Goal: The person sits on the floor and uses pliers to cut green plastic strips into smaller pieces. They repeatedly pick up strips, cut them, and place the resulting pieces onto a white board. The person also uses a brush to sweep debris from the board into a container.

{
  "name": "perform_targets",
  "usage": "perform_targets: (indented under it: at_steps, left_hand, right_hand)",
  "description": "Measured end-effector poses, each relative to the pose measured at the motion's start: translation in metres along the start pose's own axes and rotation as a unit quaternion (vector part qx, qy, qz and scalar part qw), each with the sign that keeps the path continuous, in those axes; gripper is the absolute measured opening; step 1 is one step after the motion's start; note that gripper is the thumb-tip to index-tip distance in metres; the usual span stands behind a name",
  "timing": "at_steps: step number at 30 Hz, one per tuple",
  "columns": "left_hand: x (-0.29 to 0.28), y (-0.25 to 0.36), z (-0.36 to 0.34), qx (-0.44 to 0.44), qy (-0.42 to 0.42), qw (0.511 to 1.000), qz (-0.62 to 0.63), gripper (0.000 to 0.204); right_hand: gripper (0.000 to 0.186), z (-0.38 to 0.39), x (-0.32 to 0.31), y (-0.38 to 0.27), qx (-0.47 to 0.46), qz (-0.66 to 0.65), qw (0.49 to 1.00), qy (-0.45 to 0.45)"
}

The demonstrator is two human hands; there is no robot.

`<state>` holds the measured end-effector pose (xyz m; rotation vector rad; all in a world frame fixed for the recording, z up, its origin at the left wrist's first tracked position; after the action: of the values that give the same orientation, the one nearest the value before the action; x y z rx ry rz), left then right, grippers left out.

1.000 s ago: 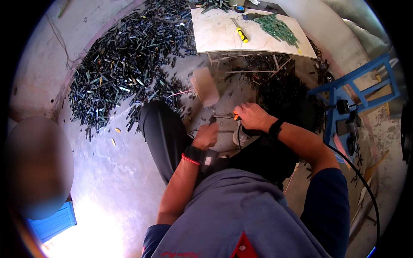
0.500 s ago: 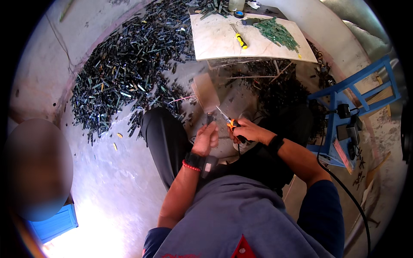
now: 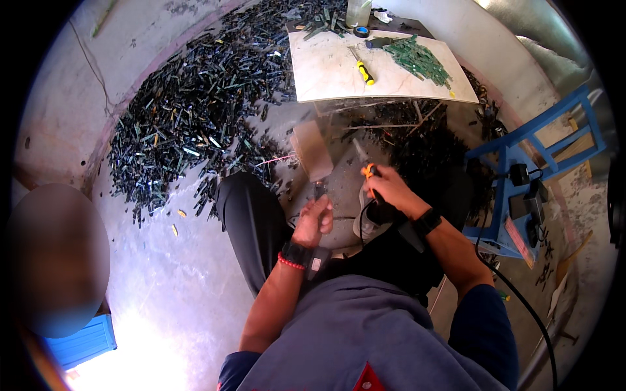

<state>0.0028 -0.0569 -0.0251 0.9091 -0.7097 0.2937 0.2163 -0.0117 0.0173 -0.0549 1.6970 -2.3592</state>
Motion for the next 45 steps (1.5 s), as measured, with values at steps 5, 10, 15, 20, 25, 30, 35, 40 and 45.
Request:
perform_targets:
  at_steps: [5, 10, 15, 20, 25, 30, 35, 40, 45]
  left_hand:
    - [0.003, 0.000, 0.001, -0.019, 0.004, 1.000, 0.010, 0.023]
    - [0.002, -0.003, -0.003, -0.013, -0.007, 1.000, 0.004, 0.023]
    - [-0.003, -0.005, -0.002, -0.023, -0.009, 1.000, -0.003, 0.023]
    - [-0.003, -0.005, 0.000, -0.031, 0.008, 0.999, -0.012, 0.022]
    - [-0.004, -0.005, 0.001, -0.031, 0.021, 0.999, -0.021, 0.021]
    - [-0.007, -0.007, -0.001, -0.022, 0.015, 0.999, -0.027, 0.026]
    - [-0.002, -0.006, -0.004, -0.023, 0.036, 0.999, -0.001, 0.021]
    - [-0.002, -0.009, -0.007, -0.029, 0.030, 0.999, -0.032, 0.022]
    - [0.003, -0.006, -0.006, -0.041, 0.026, 0.996, -0.069, 0.021]
  right_hand:
    - [0.022, -0.027, -0.047, -0.045, -0.131, 0.125, 0.965, 0.189]
    - [0.040, -0.066, -0.088, -0.081, -0.167, 0.294, 0.869, 0.362]
    - [0.038, -0.102, -0.106, -0.095, -0.146, 0.412, 0.821, 0.366]
    - [0.039, -0.135, -0.117, -0.090, -0.092, 0.469, 0.813, 0.332]
    - [0.040, -0.154, -0.124, -0.079, -0.122, 0.484, 0.796, 0.342]
    - [0.029, -0.138, -0.112, -0.086, -0.242, 0.481, 0.716, 0.446]
    - [0.015, -0.093, -0.063, -0.091, -0.258, 0.199, 0.881, 0.343]
    - [0.013, -0.035, 0.001, -0.039, -0.224, 0.091, 0.968, 0.065]
    - [0.018, 0.002, 0.040, -0.013, -0.144, 0.105, 0.984, -0.025]
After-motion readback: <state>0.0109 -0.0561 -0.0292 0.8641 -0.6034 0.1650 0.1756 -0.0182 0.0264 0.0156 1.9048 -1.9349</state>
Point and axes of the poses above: each hand's wrist, its own z-axis away from the middle knuckle, its own x-axis out of the palm, y = z × x, the point moved 2 cm from there along -z, towards the middle knuckle, and after that the axes turned 1 degree about -x, right-handed, at the moved point
